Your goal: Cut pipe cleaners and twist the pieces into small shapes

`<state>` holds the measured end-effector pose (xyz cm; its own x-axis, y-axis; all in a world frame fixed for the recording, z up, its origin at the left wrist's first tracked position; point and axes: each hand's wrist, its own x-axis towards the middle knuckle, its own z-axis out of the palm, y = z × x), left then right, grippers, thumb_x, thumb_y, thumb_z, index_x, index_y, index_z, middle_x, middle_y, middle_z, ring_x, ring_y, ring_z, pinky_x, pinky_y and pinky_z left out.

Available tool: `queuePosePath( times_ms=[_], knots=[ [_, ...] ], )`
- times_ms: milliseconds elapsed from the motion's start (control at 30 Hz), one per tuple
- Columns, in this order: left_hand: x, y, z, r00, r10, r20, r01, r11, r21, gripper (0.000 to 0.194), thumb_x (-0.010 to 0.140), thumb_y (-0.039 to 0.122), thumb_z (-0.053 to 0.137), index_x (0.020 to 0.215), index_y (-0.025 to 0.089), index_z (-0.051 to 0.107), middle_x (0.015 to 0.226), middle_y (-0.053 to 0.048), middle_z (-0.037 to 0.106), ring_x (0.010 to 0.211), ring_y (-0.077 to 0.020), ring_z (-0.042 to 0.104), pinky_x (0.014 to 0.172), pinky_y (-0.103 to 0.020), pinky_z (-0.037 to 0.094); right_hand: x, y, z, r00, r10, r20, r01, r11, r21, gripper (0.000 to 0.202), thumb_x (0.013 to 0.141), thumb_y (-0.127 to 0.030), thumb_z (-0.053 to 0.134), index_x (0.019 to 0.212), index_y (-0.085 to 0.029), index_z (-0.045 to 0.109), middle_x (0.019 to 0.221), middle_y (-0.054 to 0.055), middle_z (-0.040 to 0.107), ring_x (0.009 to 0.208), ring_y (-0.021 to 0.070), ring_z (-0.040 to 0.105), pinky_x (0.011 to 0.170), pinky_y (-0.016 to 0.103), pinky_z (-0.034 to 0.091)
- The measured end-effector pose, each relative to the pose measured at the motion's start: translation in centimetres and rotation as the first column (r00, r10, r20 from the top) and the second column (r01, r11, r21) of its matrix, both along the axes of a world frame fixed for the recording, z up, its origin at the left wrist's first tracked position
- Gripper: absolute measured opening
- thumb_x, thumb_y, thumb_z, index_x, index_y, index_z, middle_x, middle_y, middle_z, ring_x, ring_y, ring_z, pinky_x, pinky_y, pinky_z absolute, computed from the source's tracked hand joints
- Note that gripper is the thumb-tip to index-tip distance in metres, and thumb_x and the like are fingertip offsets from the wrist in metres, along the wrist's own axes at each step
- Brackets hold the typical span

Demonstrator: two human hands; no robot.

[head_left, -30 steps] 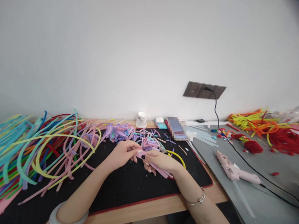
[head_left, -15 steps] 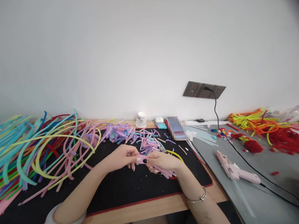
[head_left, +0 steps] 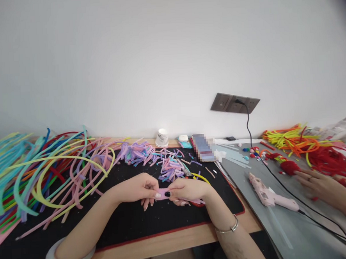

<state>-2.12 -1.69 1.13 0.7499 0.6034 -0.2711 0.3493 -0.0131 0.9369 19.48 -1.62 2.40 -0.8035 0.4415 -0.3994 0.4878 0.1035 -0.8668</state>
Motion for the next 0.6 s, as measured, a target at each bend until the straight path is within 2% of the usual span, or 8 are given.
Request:
queuePosePath(
  times_ms=[100,233,333,467,600],
  knots=[
    [0.3,-0.3,-0.2,0.995,-0.094,-0.02,0.091,0.989,-0.115,0.028,0.074,0.041,0.057,0.069,0.014,0.056,0.06,-0.001,0.062,0.044,-0.0093,0.057,0.042,-0.016,0.039,-0.3,-0.2,-0.1,0.999,0.044,0.0,-0.043,0.995,-0.088,0.027,0.085,-0.029,0.038,0.061,-0.016,0.04,0.052,-0.005,0.04,0.043,0.0045,0.038,0.042,0.017,0.032],
    [1.0,-0.7,-0.6,0.979,-0.202,-0.002,0.195,0.948,-0.252,0.034,0.08,0.047,0.046,0.072,0.015,0.056,0.058,-0.003,0.064,0.042,-0.0101,0.057,0.039,-0.016,0.036,-0.5,-0.2,-0.4,0.999,0.047,0.003,-0.046,0.989,-0.14,0.027,0.084,-0.028,0.038,0.06,-0.016,0.04,0.049,-0.006,0.04,0.04,0.0042,0.037,0.04,0.016,0.032],
    [1.2,-0.8,-0.7,0.981,-0.19,0.023,0.19,0.946,-0.262,0.039,0.082,0.05,0.041,0.07,0.015,0.053,0.051,-0.002,0.062,0.036,-0.0095,0.054,0.036,-0.016,0.032,-0.4,-0.1,-0.6,1.0,0.012,-0.009,-0.013,0.984,-0.177,0.024,0.084,-0.027,0.037,0.063,-0.017,0.04,0.047,-0.007,0.04,0.037,0.0048,0.036,0.037,0.017,0.033],
    [0.9,-0.8,-0.6,0.99,-0.13,0.056,0.14,0.961,-0.239,0.04,0.083,0.051,0.039,0.071,0.014,0.051,0.047,-0.002,0.06,0.033,-0.0088,0.051,0.034,-0.016,0.027,-0.2,-0.2,-0.5,0.997,-0.072,-0.03,0.067,0.989,-0.128,0.029,0.087,-0.036,0.035,0.065,-0.018,0.04,0.043,-0.006,0.04,0.034,0.0056,0.036,0.034,0.017,0.031],
    [0.9,-0.7,-0.7,0.994,-0.041,0.103,0.063,0.974,-0.219,0.042,0.085,0.05,0.036,0.07,0.014,0.051,0.045,-0.002,0.06,0.032,-0.009,0.05,0.033,-0.016,0.027,-0.3,-0.2,-0.4,0.984,-0.142,-0.108,0.12,0.975,-0.186,0.032,0.086,-0.042,0.039,0.064,-0.018,0.038,0.045,-0.009,0.031,0.035,0.0035,0.029,0.035,0.017,0.027]
  ],
)
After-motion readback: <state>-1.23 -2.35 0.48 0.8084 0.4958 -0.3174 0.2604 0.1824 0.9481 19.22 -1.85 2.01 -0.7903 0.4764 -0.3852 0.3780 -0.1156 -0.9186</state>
